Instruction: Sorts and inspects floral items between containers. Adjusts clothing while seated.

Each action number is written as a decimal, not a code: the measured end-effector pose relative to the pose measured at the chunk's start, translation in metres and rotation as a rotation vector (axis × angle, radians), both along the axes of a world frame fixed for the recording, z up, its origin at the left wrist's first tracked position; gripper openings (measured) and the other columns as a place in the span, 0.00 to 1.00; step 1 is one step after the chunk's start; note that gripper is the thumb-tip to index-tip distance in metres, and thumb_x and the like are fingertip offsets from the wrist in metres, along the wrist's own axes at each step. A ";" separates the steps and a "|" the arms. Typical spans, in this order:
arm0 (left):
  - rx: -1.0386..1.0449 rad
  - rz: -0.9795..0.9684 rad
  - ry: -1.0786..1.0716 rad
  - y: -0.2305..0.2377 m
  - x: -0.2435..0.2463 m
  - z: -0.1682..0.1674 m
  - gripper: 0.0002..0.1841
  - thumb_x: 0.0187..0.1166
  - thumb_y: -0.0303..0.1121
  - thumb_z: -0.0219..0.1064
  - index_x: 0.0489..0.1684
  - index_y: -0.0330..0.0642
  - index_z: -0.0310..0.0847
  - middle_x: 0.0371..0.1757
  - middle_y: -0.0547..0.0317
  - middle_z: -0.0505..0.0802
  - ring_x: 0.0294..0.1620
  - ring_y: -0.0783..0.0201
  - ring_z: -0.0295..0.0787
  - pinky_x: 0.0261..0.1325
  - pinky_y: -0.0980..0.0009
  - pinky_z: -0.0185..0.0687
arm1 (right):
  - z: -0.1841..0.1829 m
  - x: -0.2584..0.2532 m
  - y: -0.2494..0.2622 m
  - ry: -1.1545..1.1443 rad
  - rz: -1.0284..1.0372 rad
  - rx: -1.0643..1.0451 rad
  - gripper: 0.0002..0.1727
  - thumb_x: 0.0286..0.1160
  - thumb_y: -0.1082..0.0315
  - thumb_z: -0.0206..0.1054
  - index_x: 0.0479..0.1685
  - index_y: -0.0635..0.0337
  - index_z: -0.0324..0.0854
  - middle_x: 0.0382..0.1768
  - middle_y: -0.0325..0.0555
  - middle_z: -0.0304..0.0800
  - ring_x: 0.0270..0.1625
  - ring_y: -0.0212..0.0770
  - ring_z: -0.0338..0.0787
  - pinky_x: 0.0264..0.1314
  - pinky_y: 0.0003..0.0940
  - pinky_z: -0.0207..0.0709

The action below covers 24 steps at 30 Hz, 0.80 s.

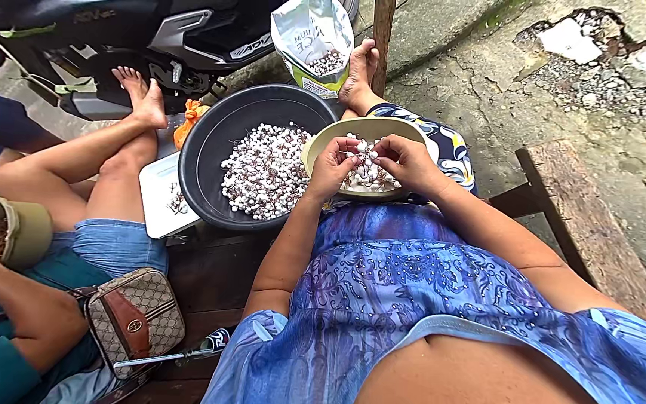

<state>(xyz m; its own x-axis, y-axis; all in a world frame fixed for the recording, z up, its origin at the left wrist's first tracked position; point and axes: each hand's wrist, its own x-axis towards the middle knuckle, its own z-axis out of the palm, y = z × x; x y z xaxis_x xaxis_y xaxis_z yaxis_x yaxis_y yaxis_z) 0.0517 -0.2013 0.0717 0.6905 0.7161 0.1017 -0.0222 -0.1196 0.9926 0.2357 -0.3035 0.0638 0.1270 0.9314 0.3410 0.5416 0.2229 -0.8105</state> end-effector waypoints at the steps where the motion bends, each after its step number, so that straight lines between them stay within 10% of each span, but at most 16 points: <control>1: 0.008 0.010 -0.004 0.001 0.000 -0.001 0.17 0.76 0.15 0.63 0.62 0.32 0.76 0.50 0.57 0.89 0.41 0.69 0.89 0.49 0.70 0.89 | 0.000 0.000 -0.001 0.000 -0.009 -0.005 0.09 0.78 0.72 0.69 0.51 0.66 0.85 0.41 0.50 0.91 0.42 0.38 0.91 0.52 0.36 0.86; 6: 0.099 0.100 -0.018 0.003 -0.001 -0.006 0.15 0.77 0.16 0.63 0.61 0.30 0.77 0.50 0.55 0.89 0.45 0.69 0.89 0.54 0.68 0.88 | -0.001 0.003 -0.002 -0.005 -0.072 -0.030 0.13 0.81 0.71 0.66 0.60 0.65 0.83 0.45 0.52 0.92 0.43 0.40 0.92 0.52 0.37 0.87; 11: 0.610 0.151 0.129 0.009 -0.003 -0.010 0.11 0.78 0.18 0.64 0.54 0.27 0.86 0.52 0.43 0.94 0.55 0.59 0.92 0.66 0.63 0.85 | -0.002 0.002 -0.004 -0.036 -0.074 -0.012 0.11 0.81 0.71 0.66 0.56 0.65 0.87 0.49 0.54 0.91 0.46 0.41 0.92 0.55 0.37 0.87; 17: 0.294 0.171 -0.079 0.007 0.003 -0.002 0.14 0.74 0.15 0.68 0.56 0.25 0.77 0.51 0.49 0.90 0.47 0.69 0.90 0.56 0.71 0.88 | -0.002 0.002 -0.005 -0.037 -0.067 -0.014 0.10 0.80 0.71 0.66 0.54 0.65 0.88 0.49 0.54 0.90 0.46 0.41 0.91 0.55 0.35 0.86; 24: 0.677 0.132 0.242 0.013 -0.001 -0.001 0.17 0.68 0.24 0.78 0.55 0.31 0.86 0.44 0.48 0.94 0.41 0.60 0.90 0.50 0.64 0.85 | -0.005 0.001 -0.006 -0.036 -0.068 -0.017 0.10 0.80 0.72 0.67 0.52 0.65 0.89 0.48 0.53 0.91 0.48 0.41 0.92 0.59 0.36 0.86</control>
<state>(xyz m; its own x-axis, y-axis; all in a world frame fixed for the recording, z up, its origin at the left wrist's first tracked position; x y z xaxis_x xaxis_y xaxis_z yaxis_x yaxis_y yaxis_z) 0.0502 -0.1886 0.0705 0.6623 0.6289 0.4073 0.2449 -0.6954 0.6756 0.2363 -0.3092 0.0588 0.1778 0.9267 0.3310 0.5839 0.1714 -0.7935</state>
